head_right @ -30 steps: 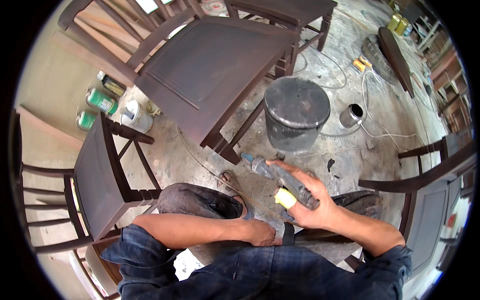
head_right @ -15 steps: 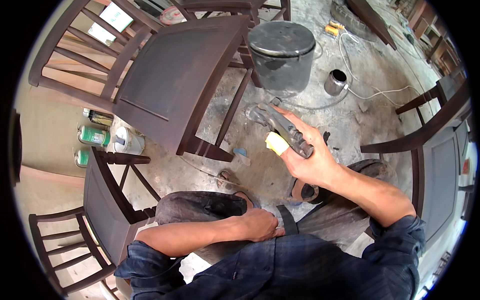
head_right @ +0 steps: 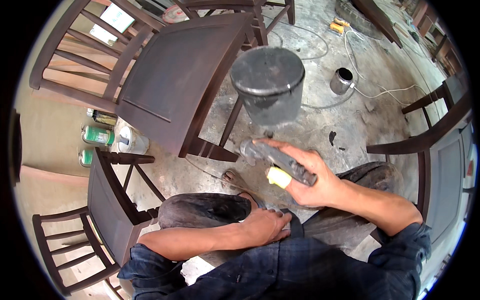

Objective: The person pours red paint into a spray gun and then spray paints several wooden chairs in a workshop. They move the chairs to access different sides and continue applying the finish.

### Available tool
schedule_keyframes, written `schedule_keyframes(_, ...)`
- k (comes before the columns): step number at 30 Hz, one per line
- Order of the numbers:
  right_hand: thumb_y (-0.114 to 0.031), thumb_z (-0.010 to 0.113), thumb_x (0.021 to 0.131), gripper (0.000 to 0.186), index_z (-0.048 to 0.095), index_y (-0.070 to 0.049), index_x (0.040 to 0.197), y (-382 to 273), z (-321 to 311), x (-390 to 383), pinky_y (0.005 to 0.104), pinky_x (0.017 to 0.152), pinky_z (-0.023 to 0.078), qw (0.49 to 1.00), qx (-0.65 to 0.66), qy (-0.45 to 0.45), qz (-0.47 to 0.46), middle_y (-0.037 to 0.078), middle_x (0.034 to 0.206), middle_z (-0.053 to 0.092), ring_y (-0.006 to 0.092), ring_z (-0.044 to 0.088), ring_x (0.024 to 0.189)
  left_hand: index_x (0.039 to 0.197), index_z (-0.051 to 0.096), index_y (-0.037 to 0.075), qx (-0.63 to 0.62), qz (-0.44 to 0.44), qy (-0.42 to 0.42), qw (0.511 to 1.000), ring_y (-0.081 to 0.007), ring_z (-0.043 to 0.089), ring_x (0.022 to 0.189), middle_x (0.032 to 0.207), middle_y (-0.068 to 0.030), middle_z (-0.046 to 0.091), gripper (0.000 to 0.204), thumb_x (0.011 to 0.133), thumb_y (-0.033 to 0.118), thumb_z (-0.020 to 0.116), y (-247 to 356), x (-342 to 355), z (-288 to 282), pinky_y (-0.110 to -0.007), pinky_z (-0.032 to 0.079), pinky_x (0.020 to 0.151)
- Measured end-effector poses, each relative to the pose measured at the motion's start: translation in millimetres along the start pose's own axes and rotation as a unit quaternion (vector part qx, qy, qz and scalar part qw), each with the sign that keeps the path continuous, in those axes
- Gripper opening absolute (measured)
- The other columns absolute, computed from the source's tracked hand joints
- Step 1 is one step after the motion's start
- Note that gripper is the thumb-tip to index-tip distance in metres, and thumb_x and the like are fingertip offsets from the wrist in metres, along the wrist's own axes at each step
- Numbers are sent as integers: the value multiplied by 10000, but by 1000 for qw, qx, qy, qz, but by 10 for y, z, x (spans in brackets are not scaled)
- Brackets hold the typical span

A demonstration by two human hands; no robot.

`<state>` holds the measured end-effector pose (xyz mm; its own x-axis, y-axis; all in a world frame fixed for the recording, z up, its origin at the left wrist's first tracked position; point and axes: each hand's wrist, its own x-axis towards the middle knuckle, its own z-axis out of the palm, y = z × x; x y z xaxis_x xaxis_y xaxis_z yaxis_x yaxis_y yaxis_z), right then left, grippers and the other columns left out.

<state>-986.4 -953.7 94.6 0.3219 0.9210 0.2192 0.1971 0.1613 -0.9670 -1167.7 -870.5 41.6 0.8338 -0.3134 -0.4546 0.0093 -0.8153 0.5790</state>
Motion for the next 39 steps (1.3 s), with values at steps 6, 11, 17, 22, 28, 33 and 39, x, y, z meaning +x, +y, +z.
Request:
schedule_keyframes(6,-23,628,922,470,512,36,1374,51,-141,101,268,978,437,994,52,80,52,106,1325,604,112,546,1157,1389,485,26,-18,67,138,988,-375,653,966,1038,-192,667,504,950,236,615,-108,26,-142,-447,521,855)
schedule_keyframes(11,-76,653,934,440,543,1,1353,94,-259,193,267,927,449,991,44,123,14,103,1255,624,109,551,1083,1389,493,23,68,56,56,995,-346,656,948,1005,-167,675,526,952,291,608,-57,-10,-174,-409,516,842)
schedule_keyframes(17,-107,661,943,436,554,-30,1358,173,-381,348,250,799,482,987,20,157,-26,45,1052,678,84,576,914,1363,519,6,102,77,-6,992,-329,652,948,1016,-155,682,497,973,306,584,-155,-68,51,-392,501,883)
schedule_keyframes(22,-126,650,950,405,579,-60,1344,195,-621,484,242,749,463,980,29,195,-3,-23,886,596,49,516,824,1345,538,0,83,77,-14,993,-338,643,971,1029,-164,682,468,983,295,569,-145,-6,22,-398,496,896)
schedule_keyframes(28,-94,574,957,403,558,-77,1359,369,-704,653,241,618,424,968,46,244,31,-38,799,566,42,487,692,1334,547,2,74,70,-19,995,-349,641,971,1026,-165,682,452,979,279,572,-173,-16,97,-407,497,893)
schedule_keyframes(33,-107,605,957,397,564,-61,1349,423,-607,535,232,657,433,970,58,234,30,-38,846,588,38,505,745,1321,555,1,76,67,-17,995,-348,644,971,1013,-165,681,435,971,259,576,-176,9,102,-409,501,889)
schedule_keyframes(39,-130,645,960,384,576,-42,1327,326,-509,253,236,822,467,982,79,158,72,7,973,652,66,554,890,1315,564,0,80,64,-22,995,-347,646,972,1012,-165,681,432,962,248,584,-159,1,83,-413,495,899)
